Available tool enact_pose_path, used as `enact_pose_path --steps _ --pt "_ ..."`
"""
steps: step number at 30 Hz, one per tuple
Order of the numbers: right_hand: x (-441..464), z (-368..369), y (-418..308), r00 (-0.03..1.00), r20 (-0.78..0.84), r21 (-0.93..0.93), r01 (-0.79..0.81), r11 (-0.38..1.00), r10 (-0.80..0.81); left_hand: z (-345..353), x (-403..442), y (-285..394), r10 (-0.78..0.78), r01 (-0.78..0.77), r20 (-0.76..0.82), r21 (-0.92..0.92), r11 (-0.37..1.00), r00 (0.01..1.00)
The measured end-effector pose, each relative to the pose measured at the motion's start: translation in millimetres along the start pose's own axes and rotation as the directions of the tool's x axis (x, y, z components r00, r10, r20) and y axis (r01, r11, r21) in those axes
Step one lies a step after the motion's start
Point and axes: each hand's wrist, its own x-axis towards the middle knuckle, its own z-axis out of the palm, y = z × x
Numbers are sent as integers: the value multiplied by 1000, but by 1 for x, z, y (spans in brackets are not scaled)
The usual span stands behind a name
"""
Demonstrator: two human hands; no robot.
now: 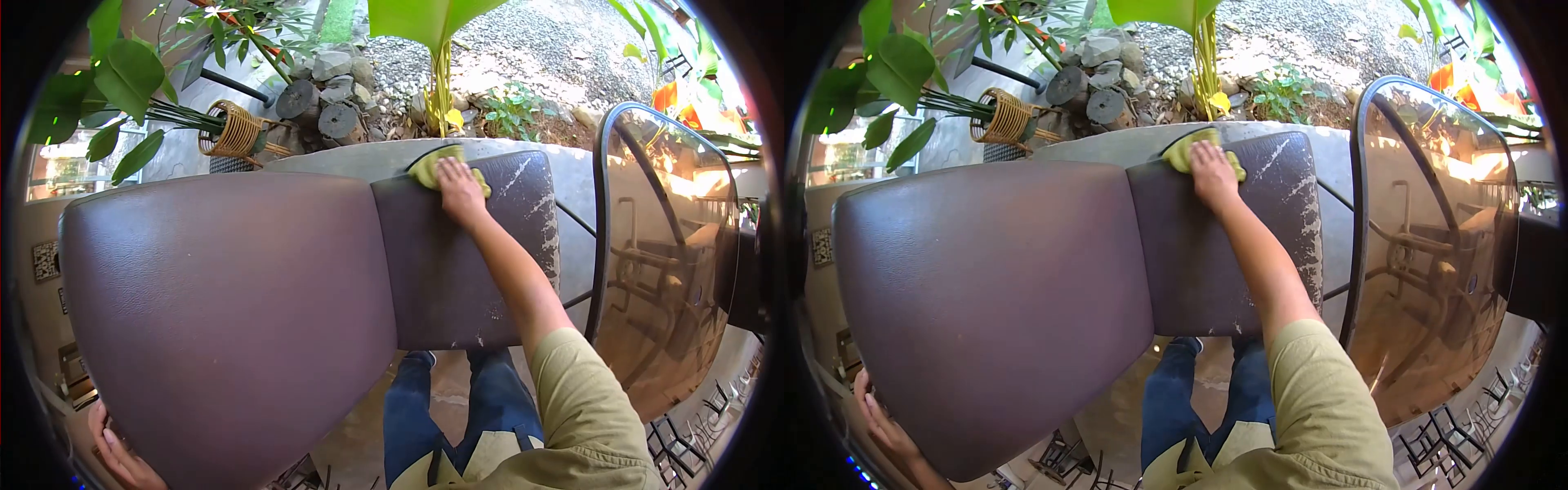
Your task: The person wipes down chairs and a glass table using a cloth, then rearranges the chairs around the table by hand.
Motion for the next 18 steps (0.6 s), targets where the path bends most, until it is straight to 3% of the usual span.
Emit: enact_pose_path --steps 2,5,6,7,8,9,10,11,13,15,16,17,18 --pt "-7 1 -1 999 1 -54 -42 998 42 2 -1 6 -8 8 0 2 1000 1000" --pt "-78 7 -36 993 61 272 80 959 -100 9 3 15 -19 19 28 -7 1000 999" --pt "-118 2 -52 970 154 321 131 938 -188 9 3 15 -21 21 20 -10 1000 1000" --pt "-152 -7 -69 905 322 415 127 901 -276 9 3 15 -23 24 18 -14 1000 1000" --pt "-193 -18 -83 889 248 447 247 860 -385 8 3 14 -25 25 17 -18 1000 1000" --pt "-227 -30 -92 809 360 440 292 849 -465 8 3 14 -27 27 18 -21 999 999" --pt "-259 -34 -96 745 359 430 403 808 -563 8 3 14 -28 29 20 -23 999 999" --pt "-275 -43 -95 727 343 493 401 772 -595 8 3 14 -27 27 23 -27 999 999" --pt "-274 -47 -89 712 329 547 392 739 -621 9 4 14 -25 26 31 -43 999 999" --pt "-237 -41 -68 648 599 398 270 877 -471 11 6 16 -24 27 49 -69 997 998" --pt "-229 -18 -47 865 222 428 329 842 -451 13 4 12 -19 24 60 -82 996 998" --pt "-192 -16 -30 889 206 328 330 885 -409 15 5 11 -31 34 38 -83 996 999" --pt "-162 -15 -14 957 70 178 267 947 -283 14 5 9 -43 44 17 -80 996 999"
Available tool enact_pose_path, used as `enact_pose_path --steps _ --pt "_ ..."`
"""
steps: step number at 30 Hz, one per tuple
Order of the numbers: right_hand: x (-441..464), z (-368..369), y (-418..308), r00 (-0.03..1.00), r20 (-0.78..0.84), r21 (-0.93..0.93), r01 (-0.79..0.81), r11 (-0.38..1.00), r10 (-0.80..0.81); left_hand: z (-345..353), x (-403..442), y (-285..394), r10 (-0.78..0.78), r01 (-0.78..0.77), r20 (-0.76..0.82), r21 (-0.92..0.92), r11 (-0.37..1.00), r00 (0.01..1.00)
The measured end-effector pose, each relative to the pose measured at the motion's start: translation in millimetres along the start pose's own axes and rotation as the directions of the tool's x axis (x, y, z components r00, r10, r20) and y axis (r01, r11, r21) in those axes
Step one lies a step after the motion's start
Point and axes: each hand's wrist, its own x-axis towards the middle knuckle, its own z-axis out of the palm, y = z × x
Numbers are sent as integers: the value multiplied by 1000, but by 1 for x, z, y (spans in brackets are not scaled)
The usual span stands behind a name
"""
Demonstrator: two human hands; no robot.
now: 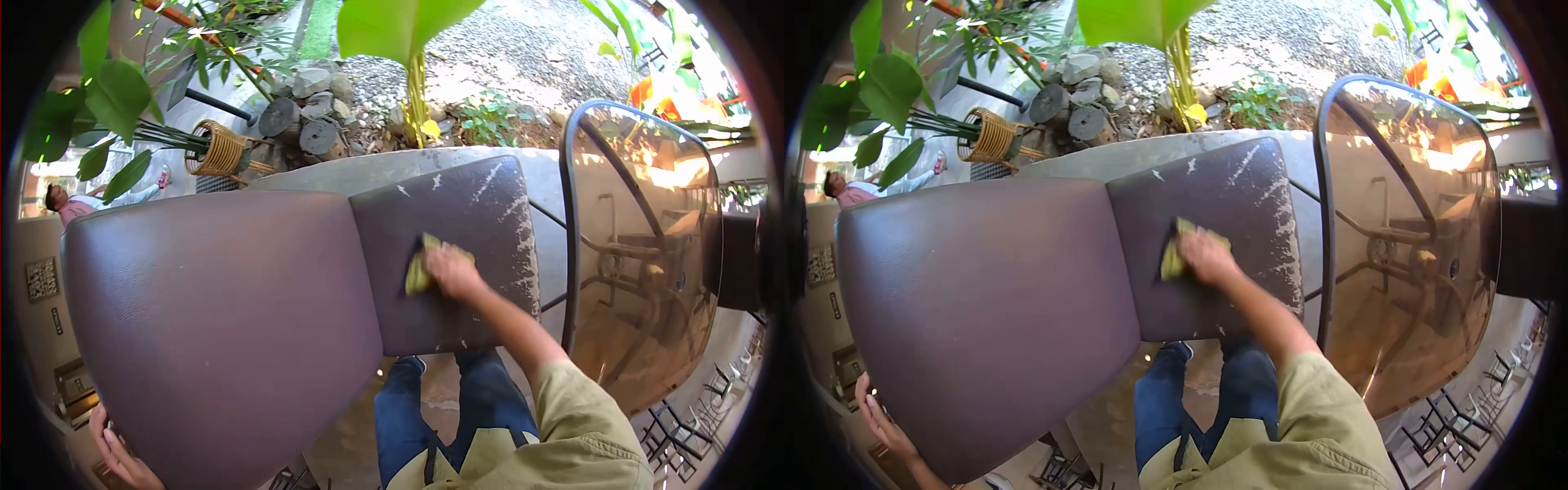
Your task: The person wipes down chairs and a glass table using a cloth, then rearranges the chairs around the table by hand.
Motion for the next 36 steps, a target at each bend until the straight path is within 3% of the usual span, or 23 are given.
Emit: enact_pose_path --steps 2,4,5,8,9,11,12,13,14,15,17,20,22,23,25,27,28,29,30,32,33,34,36 --pt "42 -18 55 989 -104 -238 -126 963 104 -4 0 -2 -21 21 -42 16 1000 999" --pt "62 -56 81 824 -199 -168 -563 809 531 -5 2 -3 -6 6 -19 8 1000 1000" --pt "55 -65 97 765 -314 -190 -630 753 562 -5 3 -4 -2 2 -13 0 1000 1000" --pt "15 -64 105 516 -374 -31 -837 546 771 -3 5 -8 15 -16 -21 -33 999 1000" --pt "3 -66 90 555 -367 -85 -819 567 747 -2 5 -9 31 -32 -13 -19 999 999" --pt "-22 -53 48 730 -414 -123 -636 762 543 2 5 -12 65 -65 -7 6 998 998" --pt "-31 -57 11 758 -245 -149 -646 749 605 4 6 -13 85 -85 -5 19 996 996" --pt "-45 -47 -23 806 -203 -62 -578 814 557 7 5 -14 100 -100 -22 6 995 995" --pt "-63 -46 -55 877 -98 -104 -479 872 470 11 4 -16 108 -108 -23 0 994 994" --pt "-86 -38 -80 905 53 -15 -422 906 423 14 4 -18 122 -122 -24 -6 993 992" --pt "-123 -47 -119 940 67 62 -339 939 335 20 9 -20 149 -150 -29 -19 989 988" --pt "-167 -66 -135 876 50 -4 -480 877 479 28 14 -16 97 -99 -24 -105 990 995" --pt "-190 -74 -139 530 -214 2 -840 543 820 36 16 -11 38 -34 17 -195 980 999" --pt "-197 -83 -141 504 -251 -2 -854 520 826 38 17 -7 69 -65 11 -228 971 998" --pt "-207 -115 -151 118 -61 359 -924 132 991 38 23 2 26 -8 76 -235 972 997" --pt "-209 -152 -174 -186 243 625 -720 -301 952 39 32 7 2 32 146 -234 972 989" --pt "-210 -166 -189 -264 417 688 -533 -492 869 41 37 8 55 -13 145 -271 962 988" --pt "-212 -174 -204 -282 587 691 -315 -651 759 44 40 11 240 -215 57 -281 935 969" --pt "-215 -175 -218 -306 569 712 -283 -643 764 47 39 13 409 -401 -30 -274 874 912" --pt "-218 -163 -254 -210 520 844 -24 -536 828 46 30 10 683 -704 -175 -218 676 709" --pt "-217 -156 -273 -178 476 879 116 -463 861 35 23 15 734 -681 -61 -433 591 676" --pt "-217 -149 -292 -156 424 889 258 -378 892 35 4 28 745 -563 -79 -709 426 663" --pt "-208 -153 -345 -93 319 870 424 -252 943 56 1 39 972 -129 77 -986 107 221"
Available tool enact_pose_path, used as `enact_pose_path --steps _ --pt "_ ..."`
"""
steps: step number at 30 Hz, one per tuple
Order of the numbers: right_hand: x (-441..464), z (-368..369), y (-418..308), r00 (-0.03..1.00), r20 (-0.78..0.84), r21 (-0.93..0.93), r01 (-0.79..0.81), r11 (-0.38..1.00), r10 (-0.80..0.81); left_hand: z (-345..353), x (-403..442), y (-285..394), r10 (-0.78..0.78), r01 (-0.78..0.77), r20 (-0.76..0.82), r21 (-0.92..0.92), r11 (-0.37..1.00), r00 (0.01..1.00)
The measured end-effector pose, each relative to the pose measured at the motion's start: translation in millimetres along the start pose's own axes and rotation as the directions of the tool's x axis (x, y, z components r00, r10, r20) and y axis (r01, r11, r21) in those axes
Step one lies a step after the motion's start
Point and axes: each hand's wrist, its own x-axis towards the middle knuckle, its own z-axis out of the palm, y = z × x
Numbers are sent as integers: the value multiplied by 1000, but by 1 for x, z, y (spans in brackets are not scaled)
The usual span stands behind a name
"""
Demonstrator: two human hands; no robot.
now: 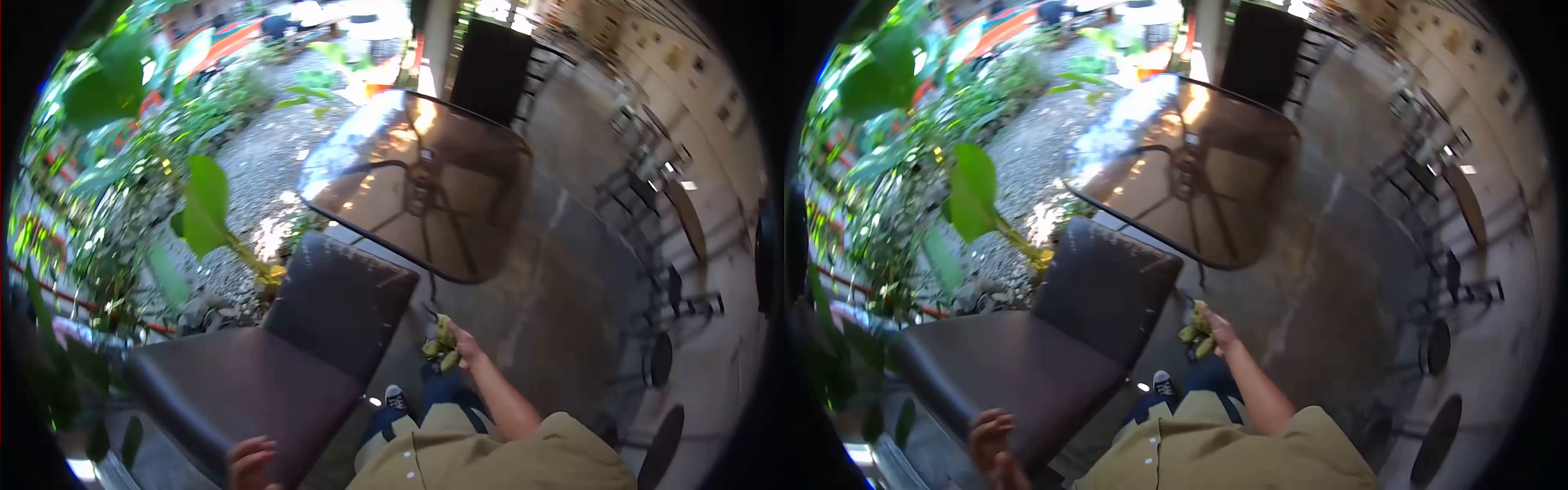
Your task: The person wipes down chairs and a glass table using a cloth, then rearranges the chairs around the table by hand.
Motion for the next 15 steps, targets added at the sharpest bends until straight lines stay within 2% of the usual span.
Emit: enact_pose_path --steps 1,2,3,4,5,6,8,9,10,11,12,13,14,15 --pt "-32 9 1 997 73 40 29 999 -32 63 40 25 -84 9 -195 -357 934 977" --pt "-59 11 4 986 140 50 85 995 -91 92 55 32 -217 139 -101 -501 854 971" --pt "-85 14 8 966 206 60 145 988 -154 110 64 12 -329 326 91 -530 783 940" --pt "-107 16 13 969 164 98 169 981 -183 131 74 -9 -362 424 221 -460 780 906" --pt "-126 19 19 963 151 27 223 975 -224 155 81 -34 -395 508 339 -373 777 854" --pt "-139 17 25 954 143 -45 274 961 -265 182 81 -63 -305 406 342 -278 871 889" --pt "-159 3 40 939 113 1 328 945 -326 233 79 -104 -123 152 398 -41 988 909" --pt "-171 -6 48 929 113 9 354 935 -353 255 79 -122 -102 137 444 -46 990 890" --pt "-183 -15 58 920 111 16 376 927 -375 277 78 -139 63 -14 574 -88 996 817" --pt "-198 -24 70 912 106 24 396 918 -397 291 74 -144 220 -154 682 -157 975 697" --pt "-212 -32 79 908 56 52 413 909 -416 299 71 -137 237 -157 719 -177 972 654" --pt "-224 -41 84 825 -75 -181 540 822 -559 306 70 -131 191 -134 784 -138 981 591" --pt "-238 -49 87 701 -173 -427 579 694 -692 315 70 -120 147 -118 841 -99 988 521" --pt "-256 -58 93 555 -225 -657 521 546 -801 323 65 -108 98 -107 889 -55 993 448"
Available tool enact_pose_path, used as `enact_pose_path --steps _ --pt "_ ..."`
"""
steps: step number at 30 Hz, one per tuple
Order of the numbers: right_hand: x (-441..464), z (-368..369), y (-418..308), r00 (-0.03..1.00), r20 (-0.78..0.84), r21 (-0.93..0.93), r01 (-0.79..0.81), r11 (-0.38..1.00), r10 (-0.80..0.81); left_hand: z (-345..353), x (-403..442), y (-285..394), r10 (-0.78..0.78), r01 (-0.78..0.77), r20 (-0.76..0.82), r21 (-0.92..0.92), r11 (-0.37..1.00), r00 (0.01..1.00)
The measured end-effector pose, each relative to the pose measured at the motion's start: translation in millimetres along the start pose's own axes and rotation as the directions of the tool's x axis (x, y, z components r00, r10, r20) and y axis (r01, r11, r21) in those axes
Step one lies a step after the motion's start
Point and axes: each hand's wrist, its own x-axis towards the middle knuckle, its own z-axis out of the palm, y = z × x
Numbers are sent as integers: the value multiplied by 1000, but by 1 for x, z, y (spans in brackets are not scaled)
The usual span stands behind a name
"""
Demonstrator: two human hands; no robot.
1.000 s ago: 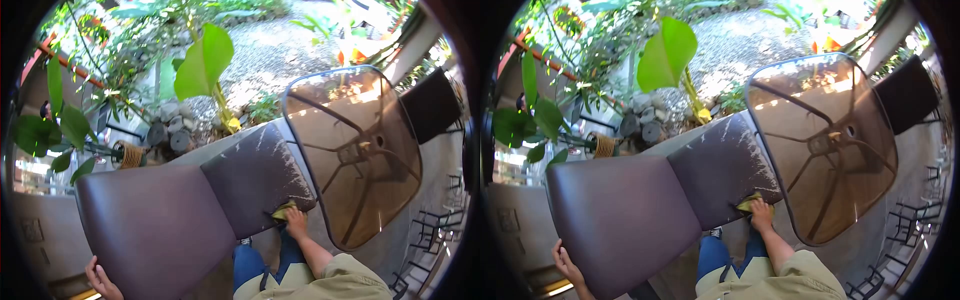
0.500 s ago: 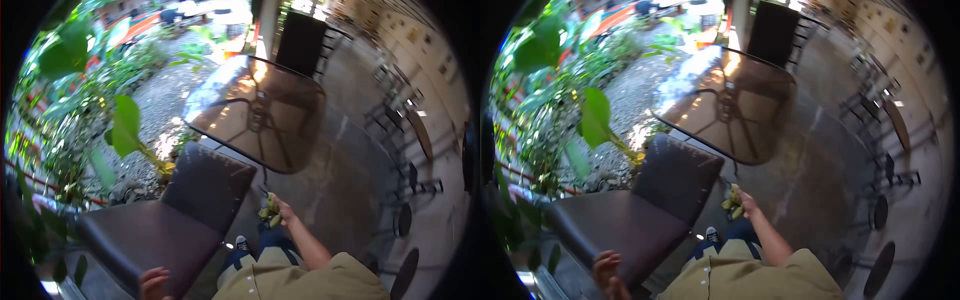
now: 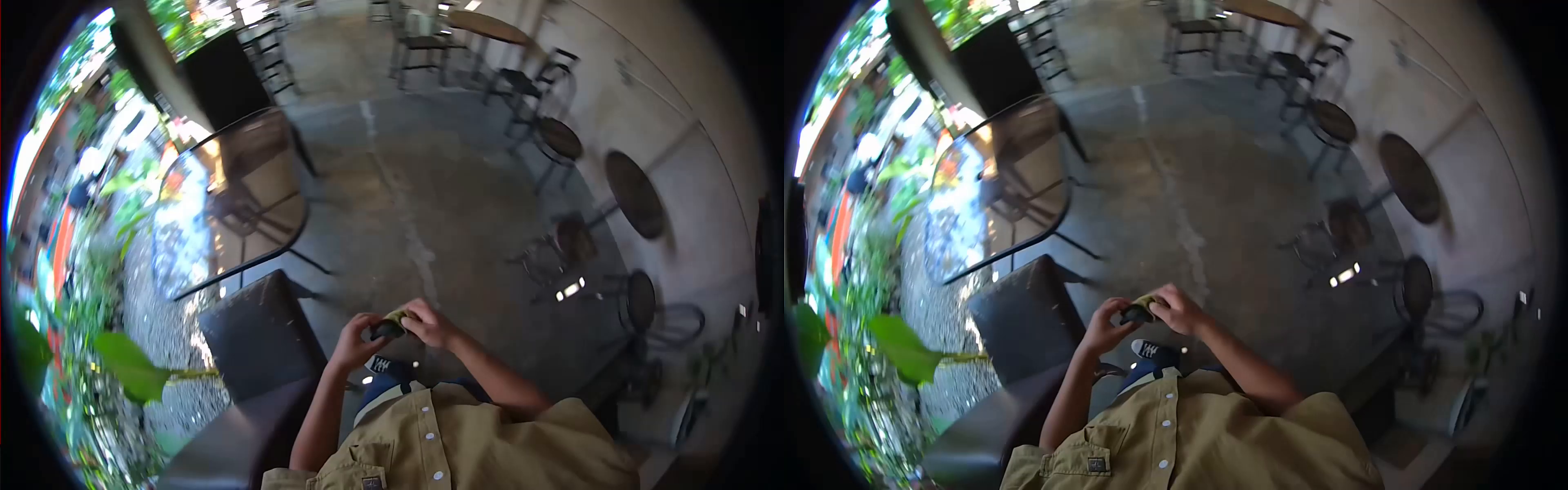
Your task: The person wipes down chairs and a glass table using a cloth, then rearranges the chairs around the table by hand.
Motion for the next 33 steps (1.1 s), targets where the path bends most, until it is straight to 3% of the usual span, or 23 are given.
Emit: enact_pose_path --steps 1,2,4,6,7,11,13,14,16,17,18,19,21,22,23,24,26,27,28,29,31,32,33 --pt "-17 -14 1 985 -118 -266 93 959 -128 11 6 13 -45 44 81 18 999 996" --pt "-38 -23 2 980 -164 -271 65 960 -113 24 9 25 -24 21 125 22 1000 992" --pt "-82 -35 -1 992 -111 32 -62 998 65 48 9 51 -66 87 280 -64 994 958" --pt "-120 -38 -1 982 -2 338 -177 924 189 67 3 75 -111 178 421 -124 976 900" --pt "-136 -39 5 980 -30 348 -175 921 198 74 -1 85 -104 171 446 -111 979 889" --pt "-173 -42 40 978 -189 64 -77 995 88 81 -15 119 34 174 457 -406 897 889" --pt "-182 -40 31 917 -395 -47 45 998 -60 74 -21 142 22 211 547 -360 909 837" --pt "-185 -46 25 916 -397 -48 47 998 -62 69 -22 155 12 239 622 -319 917 783" --pt "-189 -62 8 920 -225 -252 263 931 -321 58 -29 179 -14 281 756 -225 933 655" --pt "-191 -71 -1 977 -165 -25 132 991 -134 54 -38 191 -14 277 759 -221 935 651" --pt "-198 -76 -9 997 -66 192 -28 981 41 49 -48 203 25 106 668 -155 982 743" --pt "-214 -78 -22 996 -83 193 -26 981 42 45 -57 216 90 -64 575 -66 996 813" --pt "-243 -78 -46 881 -460 224 -5 975 110 47 -69 234 290 -371 395 146 917 872" --pt "-253 -72 -48 870 -481 215 -4 977 109 56 -79 233 415 -444 211 116 889 885" --pt "-264 -62 -50 803 -595 -4 27 1000 -25 65 -93 228 516 -516 16 94 852 856" --pt "-275 -51 -52 723 -668 -226 26 974 -175 76 -101 211 533 -534 32 80 842 845" --pt "-293 -28 -55 549 -683 -614 -73 786 -482 108 -108 144 676 -663 10 205 720 737" --pt "-294 -21 -43 526 -700 -615 -98 783 -484 126 -109 101 499 -539 202 340 771 842" --pt "-296 -12 -15 575 -701 -623 -206 755 -421 143 -107 61 264 -420 355 495 761 897" --pt "-307 -1 19 636 -696 -627 -309 715 -335 157 -106 32 257 -429 382 479 766 887" --pt "-326 7 60 731 -663 -659 -470 587 -160 180 -95 -1 58 -133 300 236 963 952" --pt "-333 12 56 732 -665 -660 -483 575 -148 185 -102 6 56 -130 314 223 966 948" --pt "-339 24 47 667 -722 -618 -505 603 -182 186 -119 21 144 -174 228 114 978 963"
